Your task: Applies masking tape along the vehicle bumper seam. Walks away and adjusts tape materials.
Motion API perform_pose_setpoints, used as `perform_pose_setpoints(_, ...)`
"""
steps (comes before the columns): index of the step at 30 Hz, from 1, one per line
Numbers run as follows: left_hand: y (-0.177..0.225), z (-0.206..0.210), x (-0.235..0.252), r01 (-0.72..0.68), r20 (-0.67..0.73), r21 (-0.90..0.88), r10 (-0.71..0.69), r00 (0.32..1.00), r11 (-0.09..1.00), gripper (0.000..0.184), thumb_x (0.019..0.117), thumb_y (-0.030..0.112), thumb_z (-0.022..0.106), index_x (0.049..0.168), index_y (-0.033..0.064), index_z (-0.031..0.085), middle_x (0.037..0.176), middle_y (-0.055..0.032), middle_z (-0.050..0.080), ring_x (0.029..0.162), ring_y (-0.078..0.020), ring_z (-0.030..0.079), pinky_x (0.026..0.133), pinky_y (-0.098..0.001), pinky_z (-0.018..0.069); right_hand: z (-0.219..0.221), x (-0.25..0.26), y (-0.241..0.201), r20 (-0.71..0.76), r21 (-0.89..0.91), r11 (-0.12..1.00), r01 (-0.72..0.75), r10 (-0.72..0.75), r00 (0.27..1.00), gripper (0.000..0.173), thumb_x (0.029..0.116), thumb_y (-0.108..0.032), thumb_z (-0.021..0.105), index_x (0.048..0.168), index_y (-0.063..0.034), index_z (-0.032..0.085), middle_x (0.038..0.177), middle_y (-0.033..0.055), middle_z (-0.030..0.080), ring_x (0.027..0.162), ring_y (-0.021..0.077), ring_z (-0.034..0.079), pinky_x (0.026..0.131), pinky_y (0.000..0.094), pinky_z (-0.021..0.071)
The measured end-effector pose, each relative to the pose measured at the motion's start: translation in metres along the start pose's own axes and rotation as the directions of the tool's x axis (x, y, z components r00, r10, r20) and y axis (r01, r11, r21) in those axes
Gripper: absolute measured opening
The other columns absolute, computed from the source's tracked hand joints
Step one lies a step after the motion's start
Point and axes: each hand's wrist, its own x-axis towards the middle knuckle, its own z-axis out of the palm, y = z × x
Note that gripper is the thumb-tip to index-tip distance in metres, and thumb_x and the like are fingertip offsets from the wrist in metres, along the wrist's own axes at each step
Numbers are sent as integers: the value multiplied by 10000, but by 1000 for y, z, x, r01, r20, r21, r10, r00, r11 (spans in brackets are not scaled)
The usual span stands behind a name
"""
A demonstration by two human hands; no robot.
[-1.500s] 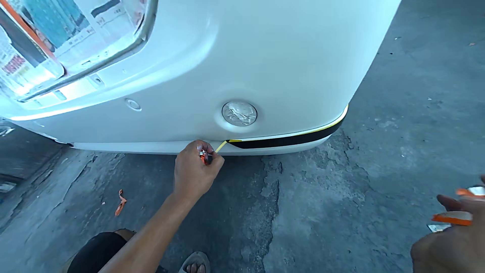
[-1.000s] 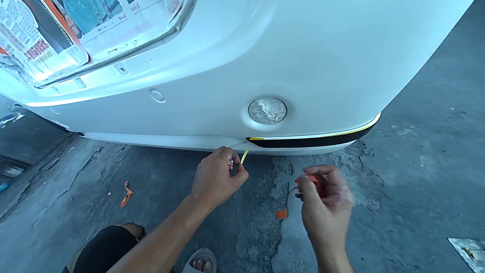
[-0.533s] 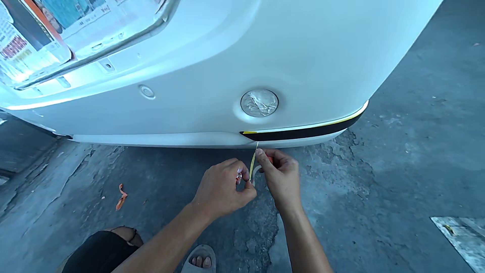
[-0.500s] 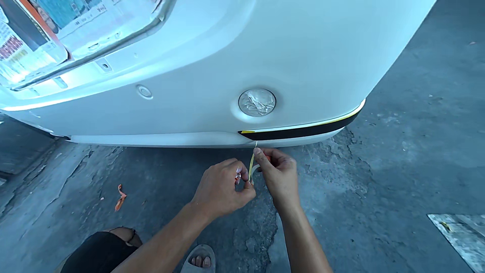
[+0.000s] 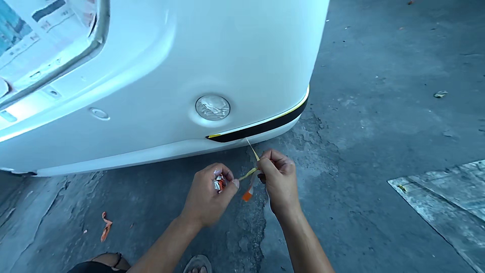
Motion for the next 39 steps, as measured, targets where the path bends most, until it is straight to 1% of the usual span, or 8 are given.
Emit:
perform_pose_setpoints(4,19,21,5,197,113,-343,-167,979,919,299,1037,390,543,1055,127,685,903,-60,703,763,-173,684,604,-289,567,-8,-12,-7,-41,-11,994,109,-109,993,184,870,-126,589,686,-118,580,576,34,488,477,142,457,441,272,366)
perform_pose_setpoints(9,43,47,11,262,199,-536,-182,963,802,360,1099,351,422,1200,86,643,1002,-88,694,874,-176,677,763,-311,584,-12,-28,-13,-48,-50,963,266,-269,962,169,882,-136,582,714,-149,575,614,-31,504,514,75,472,462,224,378)
perform_pose_setpoints(13,62,62,13,227,122,-560,-191,974,797,300,1092,291,467,1189,75,650,1018,-113,706,697,-143,617,537,-214,455,-36,-26,-17,-202,142,946,290,-259,944,185,894,-104,511,720,-135,565,768,18,552,675,129,573,588,273,507)
perform_pose_setpoints(20,79,89,13,264,213,-566,-171,962,781,268,1054,246,550,1177,36,663,1054,-125,692,667,-130,600,499,-208,444,-92,-9,-39,-355,495,828,265,-85,931,245,993,-133,377,795,-150,520,1046,84,656,1004,239,673,860,446,586)
perform_pose_setpoints(26,84,106,14,246,290,-530,-99,952,812,265,1035,241,595,1183,30,659,1077,-113,684,667,-114,598,496,-206,454,-123,19,-52,-512,500,816,288,11,859,151,1090,-136,355,1033,-96,489,926,109,685,840,266,741,816,473,638)
perform_pose_setpoints(31,74,108,17,221,322,-467,-68,944,856,286,1003,222,642,1204,19,656,1060,-106,680,694,-131,612,508,-220,476,-150,64,-56,-468,540,797,270,18,884,63,1102,-156,425,1056,-131,459,854,47,600,697,206,686,710,452,647)
perform_pose_setpoints(36,60,102,19,246,351,-376,-109,930,893,286,982,217,672,1202,34,667,1046,-95,690,681,-132,616,514,-226,487,-174,114,-57,-159,100,959,266,-249,956,82,1014,-144,497,944,-113,526,694,2,551,486,85,495,422,238,436)
perform_pose_setpoints(39,53,95,21,246,351,-355,-115,929,902,299,974,221,687,1208,35,666,1037,-96,694,669,-133,614,499,-225,480,-182,134,-65,178,-525,718,457,-433,884,211,933,-266,684,972,-87,579,714,26,577,566,155,558,495,365,481)
